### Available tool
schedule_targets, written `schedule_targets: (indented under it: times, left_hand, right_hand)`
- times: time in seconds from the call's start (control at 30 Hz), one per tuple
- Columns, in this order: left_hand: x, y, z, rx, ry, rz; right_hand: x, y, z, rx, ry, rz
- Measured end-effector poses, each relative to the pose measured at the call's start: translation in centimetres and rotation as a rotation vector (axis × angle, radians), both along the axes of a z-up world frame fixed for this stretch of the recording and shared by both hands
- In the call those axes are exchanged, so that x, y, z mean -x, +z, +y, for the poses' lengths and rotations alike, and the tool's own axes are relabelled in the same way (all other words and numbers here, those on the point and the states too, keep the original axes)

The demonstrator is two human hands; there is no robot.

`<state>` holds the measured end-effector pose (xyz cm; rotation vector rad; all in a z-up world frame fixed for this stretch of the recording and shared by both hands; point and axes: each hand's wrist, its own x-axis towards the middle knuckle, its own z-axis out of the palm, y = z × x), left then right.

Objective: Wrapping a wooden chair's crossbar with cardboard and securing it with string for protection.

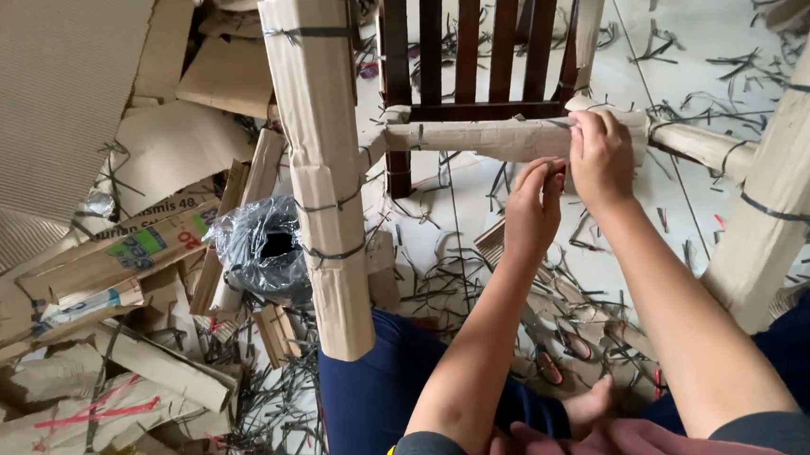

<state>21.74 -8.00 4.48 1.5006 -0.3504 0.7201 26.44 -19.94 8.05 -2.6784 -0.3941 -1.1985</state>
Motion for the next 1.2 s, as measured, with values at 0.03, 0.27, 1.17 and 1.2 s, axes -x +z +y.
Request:
schedule_targets:
  times: [0.03,0.27,1.17,1.2]
  left_hand:
    - [-0.8,-0.3,0.0,0.002,0.0,-0.006]
    - [-4.7,-0.7,-0.4,-0.137,0.011,-0.046]
    - [-6.7,0.2,0.9,-0.124,0.051,0.376]
    - [-6.7,0.3,1.1,-0.111,0.054,0.389]
  right_hand:
    - [0.2,-0.2,0.0,0.002,0.0,-0.006]
    - [1.3,-2.0,-2.8,-0.206,-0.136,0.41]
    - [-1.4,1.0,-0.7,-0.171,0.329,0.27]
    - [-1.1,1.2,-0.5,-0.136,0.339,0.252]
